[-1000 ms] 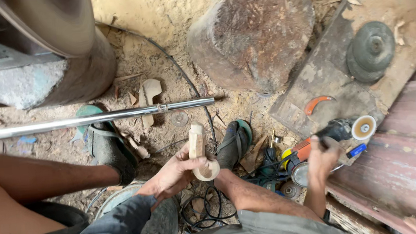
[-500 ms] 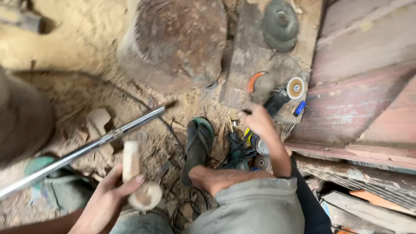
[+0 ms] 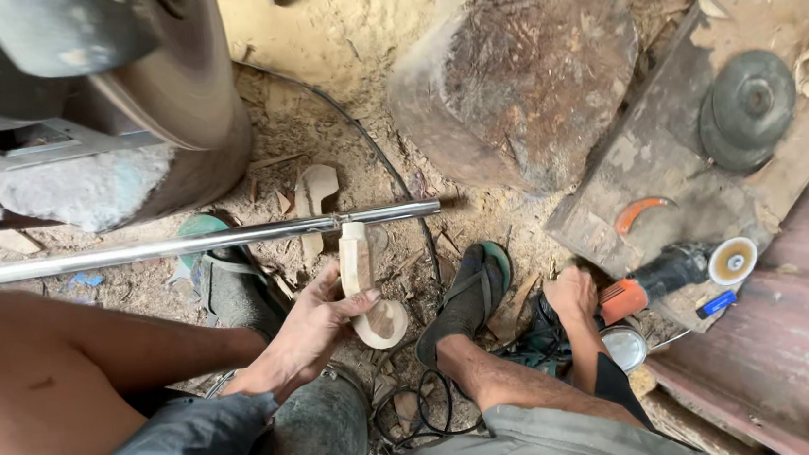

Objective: The person grinds a small wooden piece against a belt sander, then uses an angle grinder to cut a metal rod, producing sparks. They return to the belt sander to continue shaping the wooden piece.

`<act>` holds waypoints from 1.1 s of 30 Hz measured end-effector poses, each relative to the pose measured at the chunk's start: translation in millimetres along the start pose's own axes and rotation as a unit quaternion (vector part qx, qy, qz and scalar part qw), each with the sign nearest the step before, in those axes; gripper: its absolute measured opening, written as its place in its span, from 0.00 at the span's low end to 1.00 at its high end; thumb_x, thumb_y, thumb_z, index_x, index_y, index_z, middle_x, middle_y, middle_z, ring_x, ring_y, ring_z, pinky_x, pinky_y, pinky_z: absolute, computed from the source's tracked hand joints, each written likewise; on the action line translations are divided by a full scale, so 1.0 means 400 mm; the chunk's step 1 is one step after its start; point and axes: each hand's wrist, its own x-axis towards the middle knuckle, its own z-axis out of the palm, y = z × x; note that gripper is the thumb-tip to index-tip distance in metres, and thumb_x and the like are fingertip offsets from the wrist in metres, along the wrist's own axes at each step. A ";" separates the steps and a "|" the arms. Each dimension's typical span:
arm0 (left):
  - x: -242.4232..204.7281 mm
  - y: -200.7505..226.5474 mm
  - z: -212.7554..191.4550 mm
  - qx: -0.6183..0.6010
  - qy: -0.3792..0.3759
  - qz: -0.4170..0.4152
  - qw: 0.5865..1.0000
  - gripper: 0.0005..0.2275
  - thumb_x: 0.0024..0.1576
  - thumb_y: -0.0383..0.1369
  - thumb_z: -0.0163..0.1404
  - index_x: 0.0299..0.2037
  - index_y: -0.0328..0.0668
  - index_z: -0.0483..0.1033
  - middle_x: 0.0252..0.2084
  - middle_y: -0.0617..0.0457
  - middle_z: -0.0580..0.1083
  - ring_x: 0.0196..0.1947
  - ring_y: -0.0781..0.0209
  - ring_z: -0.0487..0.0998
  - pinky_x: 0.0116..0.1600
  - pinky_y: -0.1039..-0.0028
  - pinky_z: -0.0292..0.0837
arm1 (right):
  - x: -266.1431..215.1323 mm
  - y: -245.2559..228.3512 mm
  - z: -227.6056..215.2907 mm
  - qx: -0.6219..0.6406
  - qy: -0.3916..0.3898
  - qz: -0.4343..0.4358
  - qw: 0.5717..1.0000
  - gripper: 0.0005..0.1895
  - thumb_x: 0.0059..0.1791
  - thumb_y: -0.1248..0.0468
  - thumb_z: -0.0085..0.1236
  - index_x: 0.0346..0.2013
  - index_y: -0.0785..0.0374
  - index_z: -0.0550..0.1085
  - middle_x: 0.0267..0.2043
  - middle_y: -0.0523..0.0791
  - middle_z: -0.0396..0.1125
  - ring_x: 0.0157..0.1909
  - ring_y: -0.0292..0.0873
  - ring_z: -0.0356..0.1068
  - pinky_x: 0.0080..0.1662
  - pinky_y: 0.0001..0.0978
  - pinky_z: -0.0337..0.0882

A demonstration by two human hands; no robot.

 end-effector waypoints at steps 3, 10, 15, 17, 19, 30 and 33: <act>-0.028 0.025 0.019 0.019 0.006 0.008 1.000 0.29 0.50 0.24 0.56 0.64 0.51 0.67 0.55 0.50 0.75 0.53 0.55 0.78 0.58 0.57 0.76 | -0.051 -0.047 -0.085 0.059 0.027 -0.025 0.998 0.25 0.44 0.53 0.67 0.53 0.57 0.78 0.50 0.58 0.72 0.51 0.63 0.70 0.51 0.51 0.70; -0.089 0.040 0.043 0.052 -0.011 0.049 0.997 0.22 0.56 0.26 0.55 0.62 0.34 0.69 0.54 0.39 0.73 0.53 0.49 0.74 0.60 0.56 0.70 | -0.019 -0.260 -0.311 0.357 0.162 -0.246 0.886 0.15 0.49 0.61 0.58 0.48 0.64 0.75 0.42 0.50 0.76 0.45 0.49 0.76 0.49 0.37 0.74; -0.099 0.053 0.040 0.047 0.014 0.004 0.999 0.24 0.54 0.27 0.54 0.62 0.49 0.67 0.54 0.45 0.76 0.54 0.53 0.76 0.61 0.62 0.70 | 0.030 -0.428 -0.303 0.233 0.229 -0.307 0.894 0.19 0.54 0.62 0.55 0.59 0.61 0.67 0.59 0.57 0.67 0.58 0.57 0.70 0.58 0.44 0.71; -0.100 0.051 0.030 0.043 0.011 0.029 0.999 0.21 0.54 0.26 0.54 0.60 0.40 0.72 0.53 0.43 0.76 0.54 0.52 0.75 0.62 0.63 0.69 | 0.058 -0.483 -0.294 0.243 0.237 -0.309 0.888 0.30 0.53 0.60 0.56 0.68 0.63 0.60 0.66 0.62 0.58 0.64 0.63 0.60 0.61 0.52 0.62; -0.095 0.049 0.021 0.055 0.035 0.005 0.998 0.20 0.55 0.26 0.54 0.59 0.39 0.73 0.52 0.43 0.76 0.54 0.52 0.75 0.63 0.61 0.68 | 0.113 -0.523 -0.309 0.234 0.324 -0.344 0.850 0.41 0.51 0.58 0.61 0.73 0.65 0.53 0.71 0.68 0.46 0.70 0.70 0.45 0.64 0.62 0.48; 0.016 0.077 -0.016 0.011 0.060 -0.016 0.998 0.21 0.54 0.25 0.55 0.60 0.42 0.72 0.48 0.46 0.77 0.50 0.54 0.76 0.59 0.61 0.72 | 0.254 -0.597 -0.396 0.307 0.229 -0.230 0.895 0.19 0.54 0.64 0.55 0.61 0.54 0.72 0.66 0.46 0.65 0.69 0.51 0.63 0.70 0.46 0.63; -0.007 0.061 -0.015 -0.007 0.049 -0.031 0.998 0.20 0.55 0.27 0.56 0.59 0.40 0.74 0.48 0.47 0.76 0.49 0.54 0.76 0.59 0.59 0.72 | 0.158 -0.583 -0.364 0.419 0.142 -0.159 0.882 0.16 0.49 0.62 0.58 0.52 0.52 0.77 0.63 0.45 0.68 0.63 0.52 0.69 0.65 0.46 0.68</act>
